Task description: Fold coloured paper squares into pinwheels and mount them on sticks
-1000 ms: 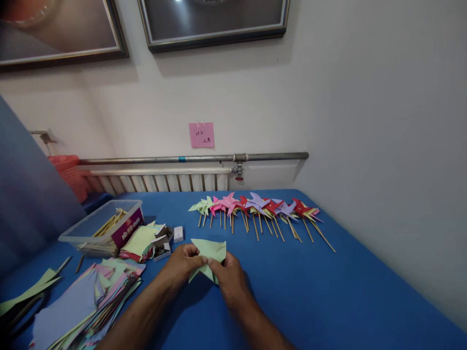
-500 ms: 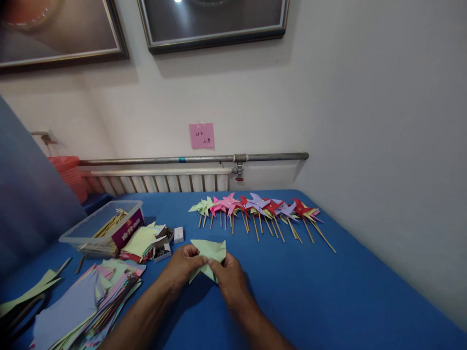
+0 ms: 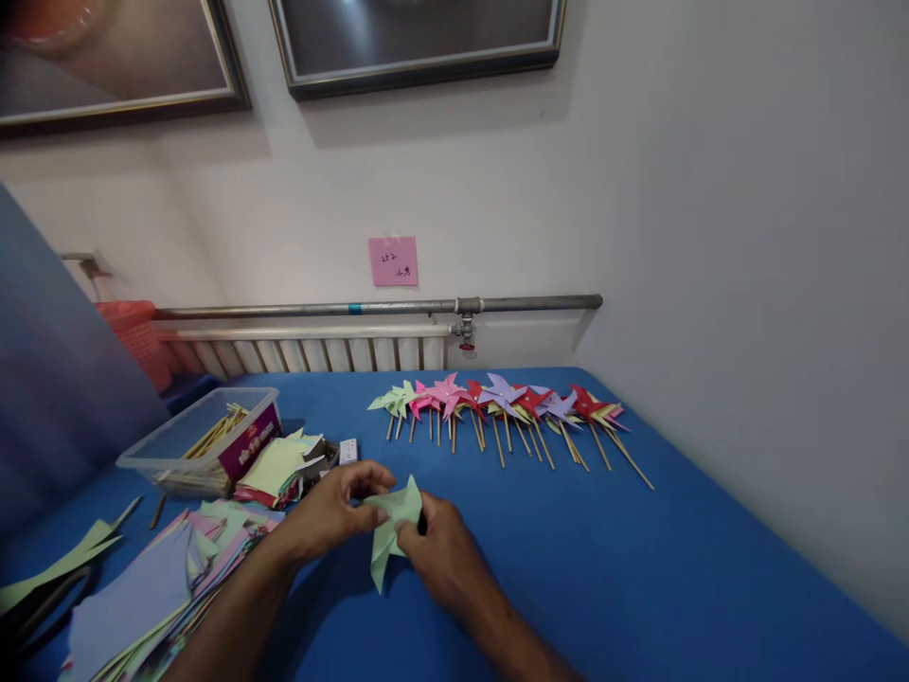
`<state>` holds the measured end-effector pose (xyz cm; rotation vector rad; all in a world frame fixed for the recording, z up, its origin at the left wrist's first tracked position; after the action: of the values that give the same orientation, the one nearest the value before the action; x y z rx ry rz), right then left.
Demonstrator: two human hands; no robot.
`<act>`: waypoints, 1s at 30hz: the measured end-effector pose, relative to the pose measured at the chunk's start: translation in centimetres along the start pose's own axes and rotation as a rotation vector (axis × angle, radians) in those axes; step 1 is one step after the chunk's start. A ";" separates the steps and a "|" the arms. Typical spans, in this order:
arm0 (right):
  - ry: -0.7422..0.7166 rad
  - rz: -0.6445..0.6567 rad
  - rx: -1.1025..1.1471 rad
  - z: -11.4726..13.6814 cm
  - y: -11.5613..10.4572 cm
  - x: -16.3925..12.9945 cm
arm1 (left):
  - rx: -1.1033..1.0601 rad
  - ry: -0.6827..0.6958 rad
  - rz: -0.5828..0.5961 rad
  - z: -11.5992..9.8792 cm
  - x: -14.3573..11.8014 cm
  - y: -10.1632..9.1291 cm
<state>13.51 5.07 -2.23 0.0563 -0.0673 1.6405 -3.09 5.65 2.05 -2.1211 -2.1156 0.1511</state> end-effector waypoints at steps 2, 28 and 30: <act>-0.040 0.035 -0.057 0.1 0.1 -0.1 | 0.075 0.031 0.061 -0.2 -0.4 0.3; 0.115 0.007 0.405 0.3 -0.1 -0.1 | -0.207 -0.054 -0.170 1.2 0.8 0.7; 0.141 0.024 0.488 0.3 0.4 -0.3 | -0.276 -0.077 -0.220 1.4 0.9 0.9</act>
<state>13.12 4.67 -1.95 0.3121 0.4428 1.6487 -2.40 6.60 0.54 -2.0252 -2.5261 -0.0900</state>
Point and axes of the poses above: each hand's wrist, its own x-axis towards the middle knuckle, its own y-axis out of the palm, z = x × y, the point moved 4 cm from there along x, towards the middle knuckle, and after that the axes turned 12 degrees about -z, right-handed, at the moved point
